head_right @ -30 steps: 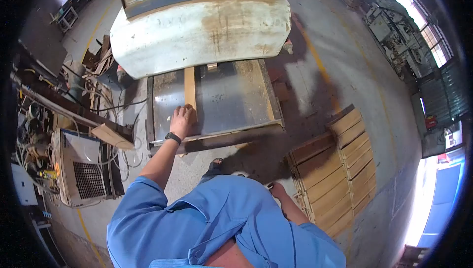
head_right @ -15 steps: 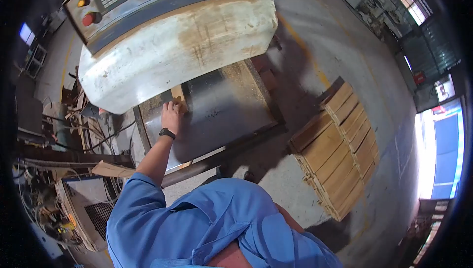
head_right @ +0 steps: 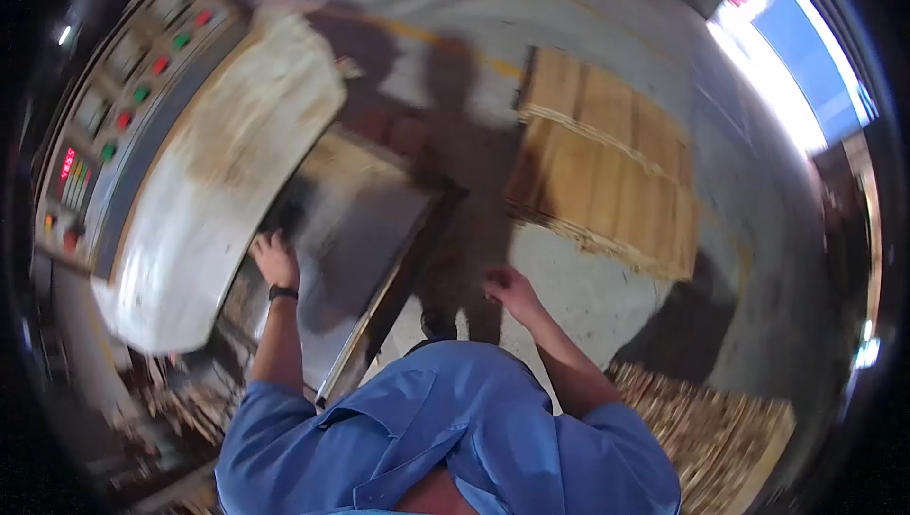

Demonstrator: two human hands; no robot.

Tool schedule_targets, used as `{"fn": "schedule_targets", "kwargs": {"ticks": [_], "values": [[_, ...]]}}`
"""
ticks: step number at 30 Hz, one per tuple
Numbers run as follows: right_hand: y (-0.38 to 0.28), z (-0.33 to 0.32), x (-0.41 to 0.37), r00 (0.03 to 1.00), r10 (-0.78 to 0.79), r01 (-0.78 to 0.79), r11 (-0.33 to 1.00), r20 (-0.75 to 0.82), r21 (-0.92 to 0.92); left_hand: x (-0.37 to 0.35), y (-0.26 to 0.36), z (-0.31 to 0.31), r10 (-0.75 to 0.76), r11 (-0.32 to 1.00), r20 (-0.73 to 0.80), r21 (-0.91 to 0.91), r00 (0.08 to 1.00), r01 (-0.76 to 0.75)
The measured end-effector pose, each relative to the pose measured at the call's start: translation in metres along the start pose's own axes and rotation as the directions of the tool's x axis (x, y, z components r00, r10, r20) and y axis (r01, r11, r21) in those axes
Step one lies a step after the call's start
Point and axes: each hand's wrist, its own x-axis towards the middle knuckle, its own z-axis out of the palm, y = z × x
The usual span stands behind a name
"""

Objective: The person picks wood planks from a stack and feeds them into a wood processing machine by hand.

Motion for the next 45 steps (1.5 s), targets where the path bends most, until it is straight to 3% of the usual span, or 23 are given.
{"fn": "schedule_targets", "kwargs": {"ticks": [1,3,5,7,11,12,13,16,19,23,24,28,29,33,34,36,37,39,40,41,42,43,45], "values": [[-0.042,0.002,-0.007,0.999,0.015,-0.012,0.998,-0.043,0.062,0.003,0.023,-0.002,0.027,0.995,-0.031,-0.099,0.999,-0.030],[-0.100,0.003,-0.032,0.936,-0.336,0.349,0.922,-0.104,0.168,0.006,0.070,-0.003,0.148,0.974,-0.048,-0.164,0.988,-0.153],[-0.176,-0.008,-0.084,0.774,-0.631,0.626,0.752,-0.049,0.207,0.000,0.127,0.001,0.292,0.907,-0.111,-0.284,0.950,-0.312],[-0.233,-0.017,-0.159,0.716,-0.696,0.658,0.648,-0.052,0.383,-0.018,0.193,0.001,0.409,0.786,-0.106,-0.465,0.907,-0.408],[-0.261,-0.048,-0.293,0.425,-0.905,0.826,0.376,-0.025,0.420,-0.094,0.327,-0.041,0.630,0.530,-0.129,-0.649,0.766,-0.545],[-0.256,-0.051,-0.321,0.358,-0.933,0.853,0.309,-0.040,0.420,-0.119,0.357,-0.062,0.675,0.495,-0.067,-0.698,0.734,-0.518],[-0.249,-0.053,-0.348,0.298,-0.952,0.879,0.243,-0.074,0.409,-0.142,0.383,-0.079,0.719,0.463,-0.007,-0.741,0.695,-0.486],[-0.226,-0.060,-0.417,0.133,-0.976,0.939,0.068,-0.172,0.338,-0.211,0.441,-0.077,0.841,0.304,-0.032,-0.798,0.540,-0.520],[-0.199,-0.069,-0.475,0.007,-0.968,0.972,-0.052,-0.253,0.229,-0.279,0.486,-0.093,0.921,0.166,-0.028,-0.875,0.389,-0.454],[-0.165,-0.079,-0.535,-0.127,-0.944,0.985,-0.157,-0.304,0.077,-0.350,0.535,-0.071,0.967,-0.026,-0.126,-0.912,0.220,-0.410],[-0.157,-0.082,-0.544,-0.167,-0.934,0.980,-0.191,-0.315,0.048,-0.363,0.548,-0.092,0.976,-0.069,-0.162,-0.867,0.147,-0.493],[-0.134,-0.096,-0.585,-0.290,-0.902,0.957,-0.271,-0.320,-0.101,-0.421,0.592,-0.102,0.985,-0.142,-0.171,-0.875,0.022,-0.463],[-0.130,-0.100,-0.595,-0.333,-0.885,0.942,-0.300,-0.325,-0.149,-0.436,0.602,-0.104,0.984,-0.150,-0.175,-0.886,0.017,-0.438],[-0.109,-0.121,-0.626,-0.544,-0.775,0.827,-0.430,-0.321,-0.363,-0.481,0.653,-0.128,0.973,-0.220,-0.177,-0.912,-0.151,-0.346],[-0.104,-0.131,-0.634,-0.539,-0.777,0.823,-0.402,-0.326,-0.402,-0.492,0.664,-0.137,0.967,-0.223,-0.167,-0.920,-0.193,-0.323],[-0.098,-0.149,-0.670,-0.287,-0.854,0.908,-0.098,-0.434,-0.408,-0.513,0.696,-0.137,0.925,-0.351,-0.275,-0.882,-0.261,-0.316],[-0.090,-0.155,-0.687,-0.260,-0.841,0.808,0.080,-0.475,-0.584,-0.523,0.712,-0.139,0.905,-0.398,-0.321,-0.870,-0.278,-0.292],[-0.077,-0.171,-0.707,-0.259,-0.768,0.535,0.391,-0.585,-0.749,-0.547,0.749,-0.128,0.891,-0.427,-0.356,-0.868,-0.283,-0.253],[-0.070,-0.179,-0.711,-0.275,-0.709,0.409,0.524,-0.649,-0.747,-0.557,0.769,-0.124,0.885,-0.440,-0.373,-0.867,-0.280,-0.234],[-0.055,-0.192,-0.711,-0.294,-0.651,0.282,0.641,-0.700,-0.714,-0.564,0.794,-0.120,0.885,-0.413,-0.285,-0.846,-0.368,-0.337],[-0.041,-0.205,-0.712,-0.311,-0.588,0.154,0.744,-0.747,-0.650,-0.572,0.819,-0.131,0.864,-0.452,-0.352,-0.857,-0.359,-0.248],[-0.027,-0.221,-0.715,-0.308,-0.557,-0.068,0.821,-0.771,-0.567,-0.580,0.847,-0.147,0.840,-0.491,-0.419,-0.857,-0.345,-0.155],[-0.007,-0.261,-0.717,-0.319,-0.511,-0.487,0.811,-0.798,-0.324,-0.593,0.900,-0.171,0.849,-0.456,-0.366,-0.872,-0.381,-0.179]]}}
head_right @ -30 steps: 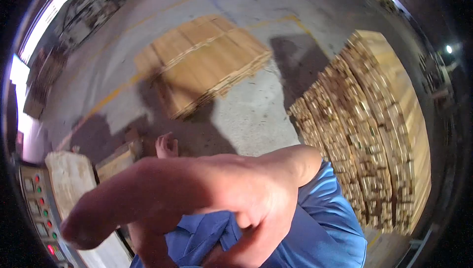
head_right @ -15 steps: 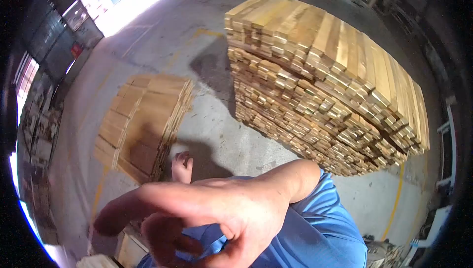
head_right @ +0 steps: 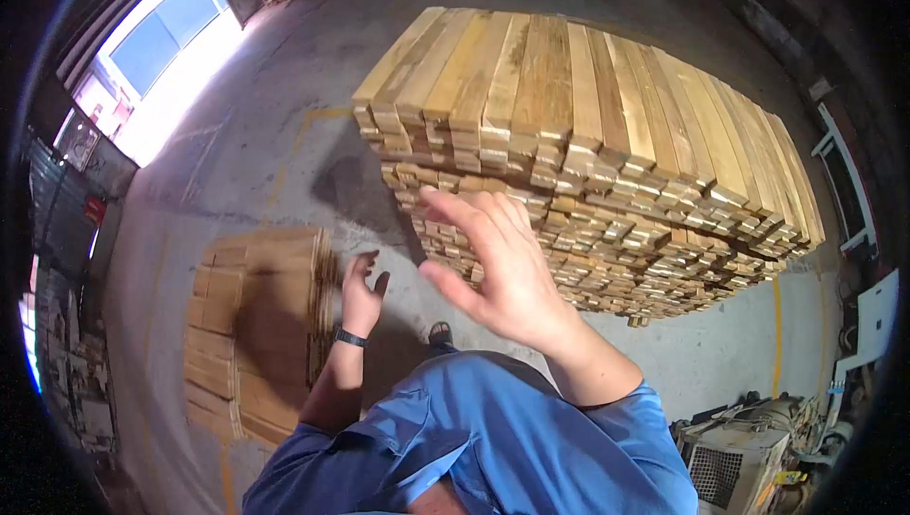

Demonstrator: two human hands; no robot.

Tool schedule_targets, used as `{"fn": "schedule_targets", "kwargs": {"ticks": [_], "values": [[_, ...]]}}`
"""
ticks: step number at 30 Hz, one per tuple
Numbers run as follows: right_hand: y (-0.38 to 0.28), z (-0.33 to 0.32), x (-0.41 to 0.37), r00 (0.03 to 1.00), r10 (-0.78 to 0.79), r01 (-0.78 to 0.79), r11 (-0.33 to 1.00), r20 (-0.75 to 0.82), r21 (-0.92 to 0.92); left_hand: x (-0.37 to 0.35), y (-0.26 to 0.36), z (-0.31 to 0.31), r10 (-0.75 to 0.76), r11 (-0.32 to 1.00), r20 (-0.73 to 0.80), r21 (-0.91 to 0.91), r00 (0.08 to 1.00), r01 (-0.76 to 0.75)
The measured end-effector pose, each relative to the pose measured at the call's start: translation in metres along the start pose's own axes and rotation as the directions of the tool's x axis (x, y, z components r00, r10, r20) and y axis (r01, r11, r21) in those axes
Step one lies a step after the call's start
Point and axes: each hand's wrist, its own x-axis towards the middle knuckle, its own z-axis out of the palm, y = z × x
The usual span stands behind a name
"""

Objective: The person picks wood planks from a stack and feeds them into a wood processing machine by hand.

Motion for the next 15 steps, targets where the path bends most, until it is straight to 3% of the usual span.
{"fn": "schedule_targets", "kwargs": {"ticks": [2,4,7,15], "values": [[0.035,0.033,0.020,0.999,0.022,-0.034,0.958,-0.044,-0.285,0.059,0.001,-0.012,0.206,0.977,-0.061,0.071,0.977,-0.201],[0.074,0.060,0.038,0.996,0.087,-0.090,0.925,-0.024,-0.370,0.115,0.010,-0.022,0.259,0.966,-0.081,0.044,0.962,-0.256],[0.111,0.086,0.065,0.987,0.163,-0.152,0.875,-0.017,-0.460,0.190,0.027,-0.034,0.398,0.909,-0.065,0.163,0.915,-0.384],[0.187,0.131,0.128,0.993,0.119,-0.083,0.675,-0.002,-0.733,0.289,0.042,-0.024,0.404,0.888,0.070,0.207,0.912,-0.410]]}}
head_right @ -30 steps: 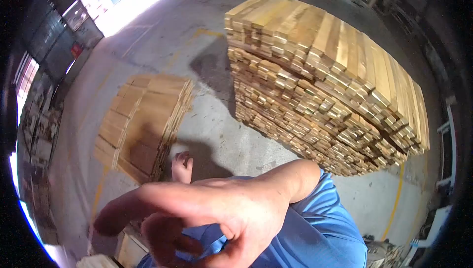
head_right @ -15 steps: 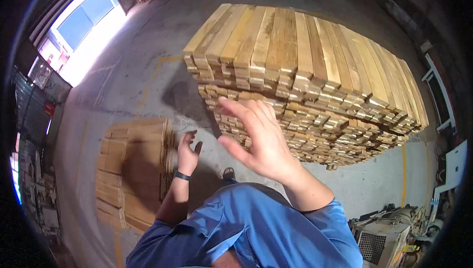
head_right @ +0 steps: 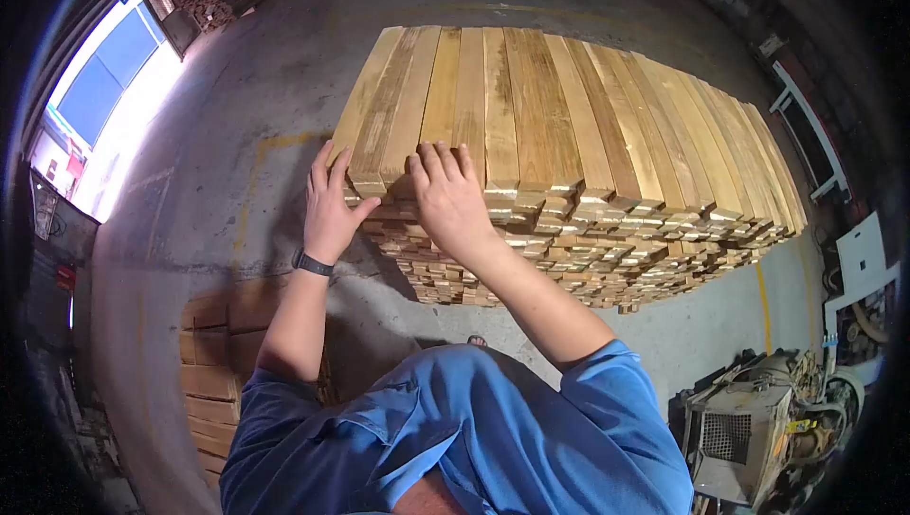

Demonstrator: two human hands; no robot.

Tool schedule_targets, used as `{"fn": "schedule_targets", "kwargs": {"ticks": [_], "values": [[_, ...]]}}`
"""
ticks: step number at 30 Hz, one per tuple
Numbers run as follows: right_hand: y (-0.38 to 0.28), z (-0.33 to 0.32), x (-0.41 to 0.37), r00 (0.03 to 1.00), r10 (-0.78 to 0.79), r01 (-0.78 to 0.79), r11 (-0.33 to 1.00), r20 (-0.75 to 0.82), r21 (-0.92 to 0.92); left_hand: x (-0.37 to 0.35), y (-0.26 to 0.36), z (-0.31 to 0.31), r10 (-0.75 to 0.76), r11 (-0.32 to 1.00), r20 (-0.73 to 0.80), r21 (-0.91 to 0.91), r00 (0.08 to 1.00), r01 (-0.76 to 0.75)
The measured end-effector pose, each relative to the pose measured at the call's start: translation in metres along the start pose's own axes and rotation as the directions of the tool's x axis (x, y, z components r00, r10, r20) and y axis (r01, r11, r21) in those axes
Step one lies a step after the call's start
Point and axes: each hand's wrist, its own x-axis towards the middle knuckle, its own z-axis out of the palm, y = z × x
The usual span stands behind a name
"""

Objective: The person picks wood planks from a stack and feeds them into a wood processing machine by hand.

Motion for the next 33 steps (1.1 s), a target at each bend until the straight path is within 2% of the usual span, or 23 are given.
{"fn": "schedule_targets", "kwargs": {"ticks": [3,4,7,11,14,17,21,22,25,26,29,30,33], "values": [[-0.001,0.012,0.016,0.998,-0.020,0.024,0.998,0.057,-0.063,0.005,-0.004,0.010,-0.042,0.998,0.006,-0.048,0.999,0.042],[-0.001,0.011,0.020,0.999,-0.038,0.041,0.996,0.034,-0.075,0.007,-0.006,0.012,-0.052,0.997,0.004,-0.062,0.999,0.053],[0.003,0.014,0.029,0.997,-0.045,0.048,0.998,0.066,-0.041,0.013,-0.010,0.013,-0.068,0.993,0.000,-0.098,0.998,0.067],[0.005,0.014,0.035,0.998,-0.060,0.061,0.997,0.034,-0.037,0.020,-0.021,0.014,-0.037,0.988,-0.013,-0.149,0.999,0.035],[0.001,0.014,0.037,0.998,-0.041,0.043,0.998,0.052,-0.046,0.023,-0.023,0.014,-0.102,0.943,0.035,-0.314,0.994,0.108],[-0.002,0.015,0.037,0.999,-0.018,0.020,0.999,0.040,-0.039,0.026,-0.027,0.011,0.039,0.997,-0.028,-0.061,0.999,-0.040],[-0.007,0.020,0.044,0.999,-0.004,0.002,0.999,-0.048,-0.037,0.032,-0.039,0.016,0.082,0.994,-0.064,-0.064,0.995,-0.086],[-0.008,0.025,0.051,0.999,0.031,-0.031,0.999,-0.014,0.029,0.037,-0.048,0.021,0.077,0.994,-0.104,-0.066,0.992,-0.084],[-0.018,0.031,0.087,0.955,0.126,-0.139,0.990,0.267,0.029,0.053,-0.064,0.015,0.109,0.991,0.002,-0.081,0.994,-0.108],[-0.028,0.038,0.093,0.964,0.160,-0.155,0.987,0.214,-0.041,0.055,-0.066,0.013,0.113,0.990,0.022,-0.092,0.993,-0.110],[-0.044,0.044,0.100,0.939,0.315,-0.307,0.948,0.137,-0.080,0.057,-0.077,0.007,0.148,0.970,0.033,-0.200,0.988,-0.138],[-0.048,0.038,0.102,0.918,0.353,-0.353,0.935,0.181,-0.034,0.057,-0.079,0.004,0.150,0.967,0.047,-0.216,0.988,-0.137],[-0.051,0.065,0.097,0.956,0.289,-0.290,0.956,-0.045,-0.030,0.059,-0.095,0.015,0.033,0.900,-0.057,-0.433,0.998,-0.054]]}}
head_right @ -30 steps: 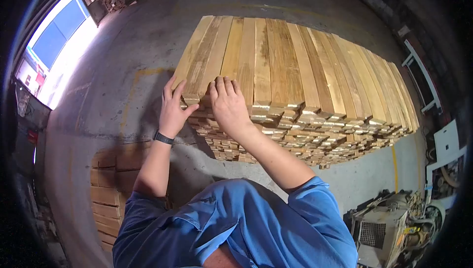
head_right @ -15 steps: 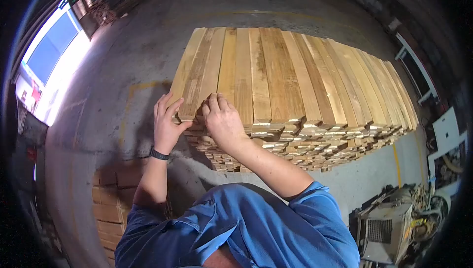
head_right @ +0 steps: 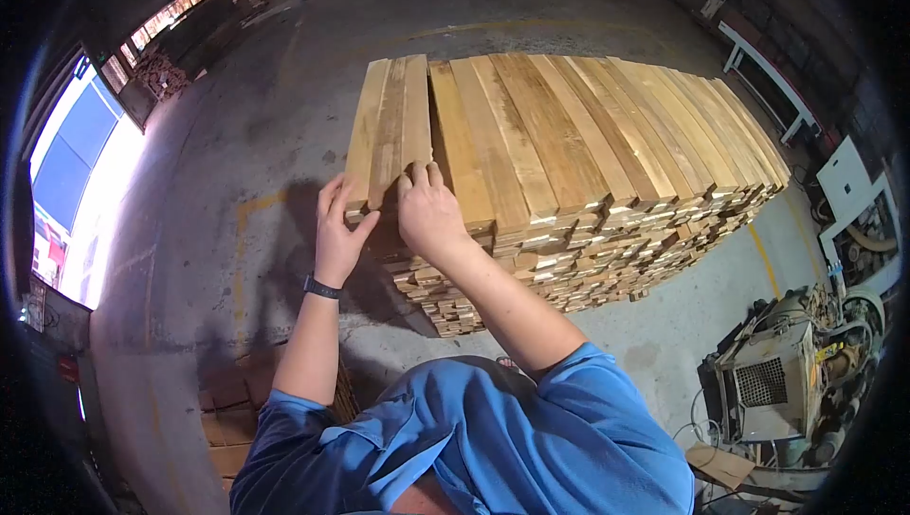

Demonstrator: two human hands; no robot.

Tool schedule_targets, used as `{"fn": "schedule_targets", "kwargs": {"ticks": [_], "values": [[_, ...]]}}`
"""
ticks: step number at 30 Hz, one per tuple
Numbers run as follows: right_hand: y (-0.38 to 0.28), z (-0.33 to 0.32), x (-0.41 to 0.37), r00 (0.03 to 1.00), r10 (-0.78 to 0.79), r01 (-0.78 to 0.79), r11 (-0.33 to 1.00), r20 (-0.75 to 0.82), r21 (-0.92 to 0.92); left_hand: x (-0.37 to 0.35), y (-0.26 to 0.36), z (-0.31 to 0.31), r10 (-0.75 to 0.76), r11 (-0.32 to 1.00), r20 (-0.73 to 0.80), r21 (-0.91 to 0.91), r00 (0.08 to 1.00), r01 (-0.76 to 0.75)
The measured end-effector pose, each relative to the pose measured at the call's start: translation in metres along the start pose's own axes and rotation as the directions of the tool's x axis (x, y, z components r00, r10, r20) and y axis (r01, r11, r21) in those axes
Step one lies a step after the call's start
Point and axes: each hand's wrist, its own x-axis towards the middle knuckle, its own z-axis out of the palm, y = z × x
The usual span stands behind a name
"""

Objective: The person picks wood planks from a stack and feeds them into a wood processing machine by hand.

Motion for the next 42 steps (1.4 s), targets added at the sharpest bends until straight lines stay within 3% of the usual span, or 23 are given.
{"fn": "schedule_targets", "kwargs": {"ticks": [1,4,11,13,16,18,19,20,21,22,24,25,28,30,33,37,40,41,42], "values": [[-0.002,0.000,-0.001,0.988,0.054,-0.064,0.996,0.141,0.063,0.001,0.001,-0.003,-0.010,1.000,-0.033,0.010,0.999,0.011],[-0.008,0.002,-0.004,0.993,0.054,-0.054,0.999,0.108,0.000,0.005,-0.022,-0.003,0.040,0.991,0.068,0.126,0.997,-0.049],[-0.022,-0.008,-0.013,0.994,0.104,-0.106,0.993,0.037,0.053,-0.006,-0.007,-0.014,0.129,0.974,0.046,0.181,0.991,-0.135],[-0.028,-0.024,-0.032,0.989,0.119,-0.126,0.989,0.090,0.072,-0.022,0.007,-0.025,0.127,0.978,0.066,0.160,0.990,-0.136],[-0.034,-0.074,-0.060,0.983,0.099,-0.127,0.974,0.154,0.187,-0.053,0.021,-0.050,0.156,0.988,0.121,-0.015,0.980,-0.155],[-0.031,-0.098,-0.078,0.980,0.142,-0.180,0.928,0.140,0.327,-0.070,0.018,-0.067,0.107,0.969,0.147,-0.238,0.983,-0.070],[-0.025,-0.103,-0.088,0.935,0.284,-0.354,0.788,0.213,0.503,-0.077,0.015,-0.070,-0.046,0.896,0.191,-0.426,0.981,0.125],[-0.022,-0.106,-0.098,0.863,0.398,-0.501,0.583,0.312,0.640,-0.087,-0.002,-0.064,-0.200,0.678,0.236,-0.667,0.951,0.308],[-0.016,-0.095,-0.112,0.756,0.492,-0.598,0.251,0.432,0.761,-0.090,-0.005,-0.057,-0.367,0.539,0.222,-0.741,0.903,0.401],[-0.013,-0.081,-0.123,0.723,0.507,-0.617,0.169,0.469,0.769,-0.090,-0.005,-0.052,-0.521,0.380,0.225,-0.803,0.823,0.460],[-0.012,-0.062,-0.135,0.658,0.533,-0.630,0.003,0.532,0.777,-0.078,0.004,-0.047,-0.499,0.096,0.408,-0.850,0.764,0.517],[-0.014,-0.059,-0.134,0.598,0.461,-0.632,-0.230,0.655,0.740,-0.073,0.009,-0.043,-0.460,-0.052,0.502,-0.839,0.732,0.542],[-0.007,-0.056,-0.121,0.560,0.176,-0.617,-0.563,0.809,0.550,-0.081,0.000,-0.028,-0.511,-0.040,0.571,-0.763,0.643,0.645],[-0.010,-0.053,-0.109,0.588,0.171,-0.573,-0.602,0.791,0.556,-0.075,0.007,-0.029,-0.564,0.049,0.555,-0.717,0.612,0.695],[-0.011,-0.040,-0.107,0.622,0.153,-0.511,-0.664,0.768,0.546,-0.075,0.022,-0.028,-0.580,-0.136,0.606,-0.731,0.545,0.669],[0.000,-0.054,-0.114,0.671,0.109,-0.531,-0.620,0.733,0.578,-0.079,0.046,-0.029,-0.587,-0.148,0.630,-0.700,0.508,0.698],[0.018,-0.064,-0.133,0.713,0.007,-0.506,-0.687,0.701,0.522,-0.105,0.067,-0.021,-0.660,-0.177,0.583,-0.733,0.474,0.657],[0.026,-0.061,-0.143,0.703,-0.023,-0.537,-0.673,0.711,0.509,-0.113,0.078,-0.019,-0.629,-0.255,0.616,-0.740,0.474,0.623],[0.033,-0.064,-0.146,0.685,-0.037,-0.564,-0.659,0.728,0.498,-0.131,0.074,-0.016,-0.591,0.230,0.407,-0.743,0.697,0.629]]}}
